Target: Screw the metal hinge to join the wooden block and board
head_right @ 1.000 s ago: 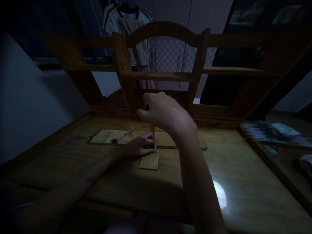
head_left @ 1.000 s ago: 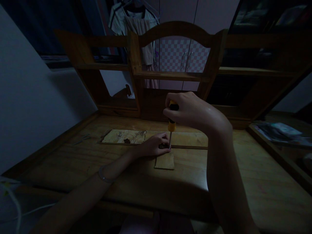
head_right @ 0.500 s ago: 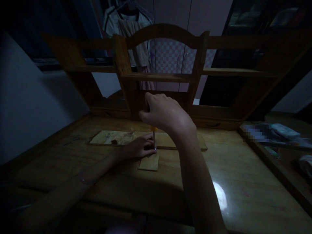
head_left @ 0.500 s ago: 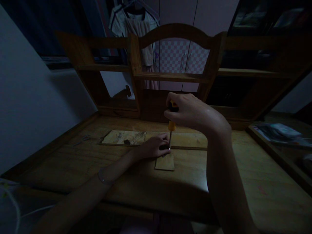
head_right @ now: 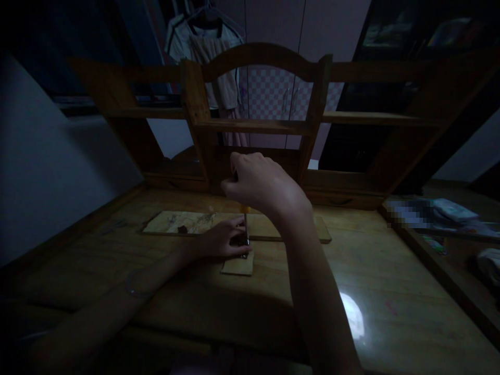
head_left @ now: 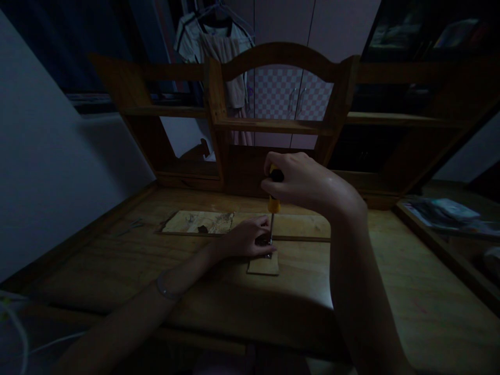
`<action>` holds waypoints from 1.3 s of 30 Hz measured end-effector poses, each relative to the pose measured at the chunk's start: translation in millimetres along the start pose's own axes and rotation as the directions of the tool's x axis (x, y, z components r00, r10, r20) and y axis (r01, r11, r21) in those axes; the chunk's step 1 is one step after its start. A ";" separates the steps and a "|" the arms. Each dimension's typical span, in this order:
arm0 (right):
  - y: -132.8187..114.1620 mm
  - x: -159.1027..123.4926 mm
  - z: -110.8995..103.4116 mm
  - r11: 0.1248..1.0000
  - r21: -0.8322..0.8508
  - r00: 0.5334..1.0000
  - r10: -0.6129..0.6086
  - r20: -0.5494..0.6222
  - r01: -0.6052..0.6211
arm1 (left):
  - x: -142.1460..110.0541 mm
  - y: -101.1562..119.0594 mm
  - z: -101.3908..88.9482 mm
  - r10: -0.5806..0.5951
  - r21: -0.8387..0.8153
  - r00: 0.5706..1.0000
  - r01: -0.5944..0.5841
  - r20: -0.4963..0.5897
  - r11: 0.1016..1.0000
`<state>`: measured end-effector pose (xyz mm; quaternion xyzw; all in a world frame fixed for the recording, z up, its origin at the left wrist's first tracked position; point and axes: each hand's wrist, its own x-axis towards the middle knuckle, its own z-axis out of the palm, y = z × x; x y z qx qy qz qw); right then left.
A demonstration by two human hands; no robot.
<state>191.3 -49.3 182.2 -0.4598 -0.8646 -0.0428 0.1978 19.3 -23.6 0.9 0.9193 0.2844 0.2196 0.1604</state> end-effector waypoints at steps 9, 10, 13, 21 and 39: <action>2.4 1.7 1.1 1.000 0.001 1.000 0.001 -0.004 -0.001 | -2.0 1.7 0.4 -0.090 -0.176 0.996 0.085 -0.021 0.981; 1.9 1.0 0.6 1.000 0.014 1.000 -0.004 0.002 0.004 | -2.6 1.2 0.9 -0.114 -0.231 0.993 0.107 -0.019 0.967; 0.6 -0.8 -0.9 0.999 0.043 1.000 -0.010 0.007 0.009 | -4.5 -0.4 2.0 -0.166 -0.433 0.986 0.154 0.011 0.888; 4.3 1.1 1.5 1.000 -0.012 1.000 0.014 0.001 -0.014 | -5.0 -5.7 2.9 -0.151 -0.581 0.989 0.126 0.005 0.804; 3.1 0.9 -0.9 1.000 0.003 1.000 0.004 0.026 -0.004 | -5.0 -5.4 1.8 -0.155 -0.505 0.988 0.121 -0.025 0.855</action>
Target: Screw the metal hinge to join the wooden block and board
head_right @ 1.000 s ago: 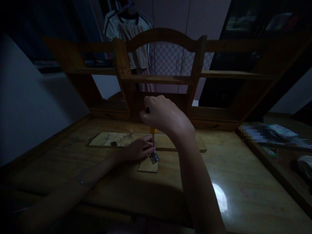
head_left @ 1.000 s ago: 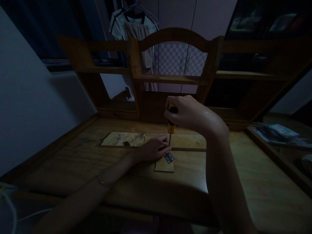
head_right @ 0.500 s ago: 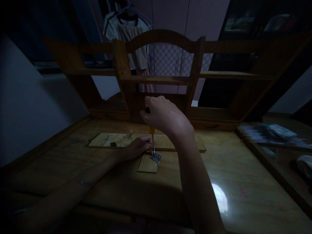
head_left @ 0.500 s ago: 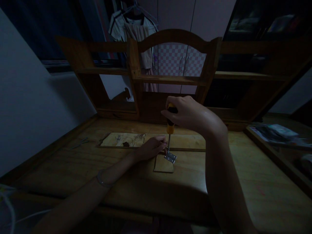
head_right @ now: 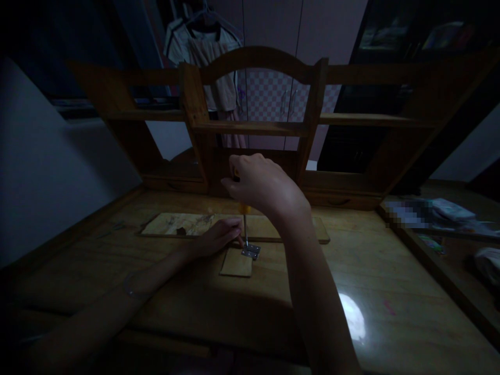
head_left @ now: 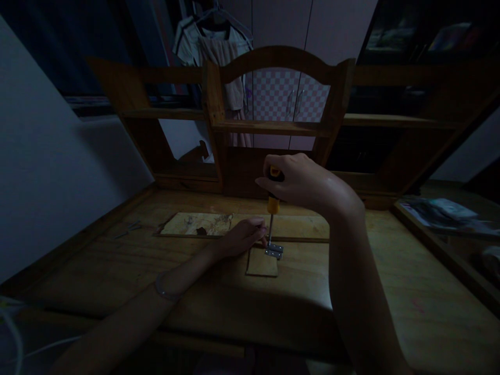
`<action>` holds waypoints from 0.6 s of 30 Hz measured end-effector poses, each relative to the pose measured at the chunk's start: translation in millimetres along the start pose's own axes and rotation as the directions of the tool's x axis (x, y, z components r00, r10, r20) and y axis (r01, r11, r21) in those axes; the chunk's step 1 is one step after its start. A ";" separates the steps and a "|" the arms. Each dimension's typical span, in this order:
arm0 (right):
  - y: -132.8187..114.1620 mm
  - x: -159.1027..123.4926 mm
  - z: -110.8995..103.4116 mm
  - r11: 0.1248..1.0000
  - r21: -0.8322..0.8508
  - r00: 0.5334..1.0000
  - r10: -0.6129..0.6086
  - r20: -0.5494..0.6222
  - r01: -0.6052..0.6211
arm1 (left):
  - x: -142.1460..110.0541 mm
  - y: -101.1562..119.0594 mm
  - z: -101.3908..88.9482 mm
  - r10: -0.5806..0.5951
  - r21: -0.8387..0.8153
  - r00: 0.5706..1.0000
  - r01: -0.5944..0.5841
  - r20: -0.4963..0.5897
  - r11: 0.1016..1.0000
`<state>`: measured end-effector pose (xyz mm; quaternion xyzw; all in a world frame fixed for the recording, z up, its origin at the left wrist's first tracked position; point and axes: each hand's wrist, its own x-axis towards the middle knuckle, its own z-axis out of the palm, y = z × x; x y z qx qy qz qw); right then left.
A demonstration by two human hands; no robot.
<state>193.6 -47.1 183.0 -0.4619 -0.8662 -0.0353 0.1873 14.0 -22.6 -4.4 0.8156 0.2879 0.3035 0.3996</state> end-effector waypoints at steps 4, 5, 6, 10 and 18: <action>1.6 0.9 1.5 1.000 -0.016 1.000 0.009 -0.004 -0.009 | -0.3 -1.7 1.4 -0.021 -0.030 1.000 0.021 0.001 0.999; 2.0 1.0 2.0 1.000 -0.017 1.000 0.007 -0.006 -0.007 | -0.3 -1.9 1.6 -0.021 -0.032 1.000 0.021 -0.001 0.999; 2.4 0.9 2.4 1.000 -0.019 1.000 0.003 -0.009 -0.004 | -0.3 -1.8 1.7 -0.020 -0.029 1.000 0.020 -0.003 0.999; 3.3 0.5 3.4 1.000 -0.027 1.000 -0.006 -0.020 0.005 | -0.6 -0.6 0.8 -0.004 0.007 1.000 0.004 -0.003 1.000; 3.8 0.4 2.3 0.999 -0.033 1.000 0.004 -0.011 -0.005 | 0.3 -4.3 -2.1 0.063 0.260 0.998 -0.066 0.021 0.963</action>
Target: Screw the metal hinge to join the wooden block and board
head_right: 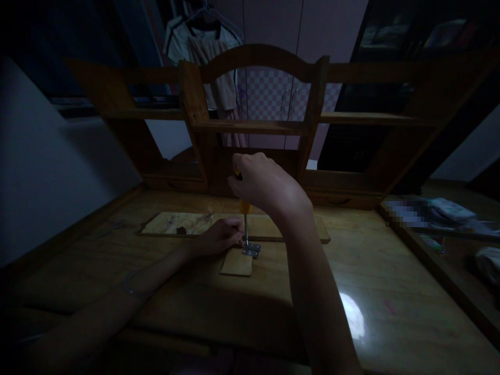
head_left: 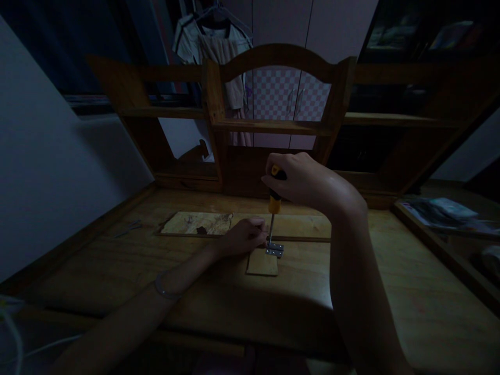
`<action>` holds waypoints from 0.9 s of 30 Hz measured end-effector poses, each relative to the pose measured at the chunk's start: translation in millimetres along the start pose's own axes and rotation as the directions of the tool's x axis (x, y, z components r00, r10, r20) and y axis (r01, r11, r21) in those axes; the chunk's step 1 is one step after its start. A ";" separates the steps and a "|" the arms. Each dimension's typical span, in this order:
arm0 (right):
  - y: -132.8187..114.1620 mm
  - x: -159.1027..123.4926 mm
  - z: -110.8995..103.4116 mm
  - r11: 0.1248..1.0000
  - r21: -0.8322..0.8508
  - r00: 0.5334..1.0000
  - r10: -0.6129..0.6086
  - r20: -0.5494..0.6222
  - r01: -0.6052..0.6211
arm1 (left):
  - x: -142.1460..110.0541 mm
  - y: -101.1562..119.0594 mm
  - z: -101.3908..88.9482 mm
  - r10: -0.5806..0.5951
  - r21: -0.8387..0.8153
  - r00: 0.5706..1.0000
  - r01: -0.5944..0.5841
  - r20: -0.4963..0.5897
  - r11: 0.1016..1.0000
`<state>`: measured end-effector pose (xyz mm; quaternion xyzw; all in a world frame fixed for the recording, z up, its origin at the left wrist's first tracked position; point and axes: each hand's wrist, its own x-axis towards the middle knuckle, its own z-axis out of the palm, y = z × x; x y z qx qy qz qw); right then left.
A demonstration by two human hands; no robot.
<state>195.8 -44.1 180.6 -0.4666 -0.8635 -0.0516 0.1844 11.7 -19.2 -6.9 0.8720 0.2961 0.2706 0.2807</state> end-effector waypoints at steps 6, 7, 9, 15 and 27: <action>2.1 -0.3 -0.8 1.000 0.008 1.000 0.013 0.011 -0.013 | 3.5 -2.4 -2.5 0.068 0.141 0.997 -0.071 0.022 0.988; 2.6 -0.3 -1.1 1.000 0.014 1.000 0.013 0.017 -0.013 | 3.8 -3.7 -2.5 0.073 0.148 0.997 -0.076 0.026 0.986; 3.6 -0.5 -1.5 1.000 0.016 1.000 0.018 0.025 -0.019 | 4.0 -6.4 -1.9 0.084 0.164 0.996 -0.088 0.031 0.983; 5.3 -1.6 -1.7 1.000 0.011 1.000 0.013 0.013 -0.013 | 5.3 -6.6 -2.0 0.123 0.122 0.986 -0.136 0.109 0.983; 7.7 -0.9 0.3 1.000 0.001 1.000 0.021 0.015 -0.021 | 8.6 -2.9 -1.0 0.115 0.163 0.980 -0.142 0.162 0.976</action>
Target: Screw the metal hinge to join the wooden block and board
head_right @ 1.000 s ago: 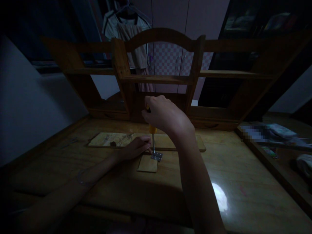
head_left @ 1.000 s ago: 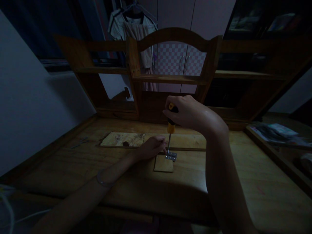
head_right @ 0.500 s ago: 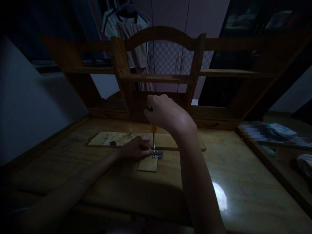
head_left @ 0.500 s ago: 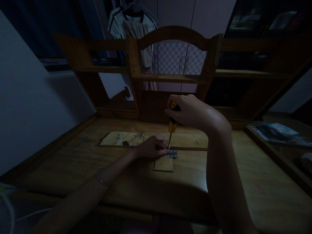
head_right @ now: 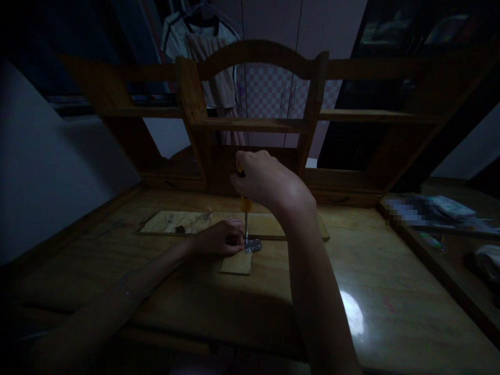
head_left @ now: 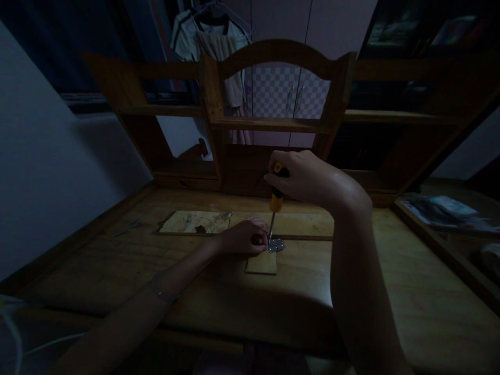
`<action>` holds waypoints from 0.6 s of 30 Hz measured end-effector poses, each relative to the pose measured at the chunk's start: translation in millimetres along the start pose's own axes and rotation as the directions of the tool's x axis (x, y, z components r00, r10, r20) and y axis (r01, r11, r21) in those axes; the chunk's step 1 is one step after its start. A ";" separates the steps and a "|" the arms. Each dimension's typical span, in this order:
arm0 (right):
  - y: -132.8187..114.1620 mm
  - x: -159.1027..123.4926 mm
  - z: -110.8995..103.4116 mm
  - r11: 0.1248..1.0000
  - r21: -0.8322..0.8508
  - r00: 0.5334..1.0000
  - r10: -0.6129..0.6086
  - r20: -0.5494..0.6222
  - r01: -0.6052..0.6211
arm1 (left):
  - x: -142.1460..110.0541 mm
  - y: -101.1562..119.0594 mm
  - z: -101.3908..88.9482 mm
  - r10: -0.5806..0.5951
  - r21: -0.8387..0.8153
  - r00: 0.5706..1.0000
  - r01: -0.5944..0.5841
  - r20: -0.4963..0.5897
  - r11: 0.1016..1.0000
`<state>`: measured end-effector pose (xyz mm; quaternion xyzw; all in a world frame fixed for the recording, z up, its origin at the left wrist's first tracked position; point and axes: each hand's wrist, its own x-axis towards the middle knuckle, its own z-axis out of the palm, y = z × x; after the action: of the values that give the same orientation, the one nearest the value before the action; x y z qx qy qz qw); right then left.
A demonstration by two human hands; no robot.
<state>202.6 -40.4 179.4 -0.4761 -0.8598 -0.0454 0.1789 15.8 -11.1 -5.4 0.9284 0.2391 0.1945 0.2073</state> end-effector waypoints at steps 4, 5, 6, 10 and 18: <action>-0.1 0.2 -0.2 1.000 -0.007 1.000 0.004 0.004 -0.004 | -0.8 1.3 2.7 -0.024 0.014 1.000 0.025 -0.019 1.000; -0.3 0.1 -0.3 1.000 -0.003 1.000 0.004 0.005 -0.004 | -1.1 1.7 3.4 -0.027 0.016 0.999 0.027 -0.025 1.000; -0.5 0.1 -0.5 1.000 0.000 1.000 0.004 0.007 -0.004 | -1.3 1.9 4.2 -0.027 0.021 0.999 0.028 -0.031 0.999; -1.1 -0.3 -1.4 1.000 0.006 1.000 0.006 0.005 -0.006 | -1.6 1.5 7.8 -0.026 0.047 0.998 0.028 -0.054 0.999; -0.1 1.0 0.0 1.000 0.024 1.000 0.005 0.001 -0.005 | -0.9 4.1 7.5 -0.031 0.054 0.999 0.033 -0.035 0.998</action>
<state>202.1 -39.6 179.8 -0.4762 -0.8591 -0.0346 0.1842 20.0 -17.0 -10.0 0.9263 0.2628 0.2003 0.1812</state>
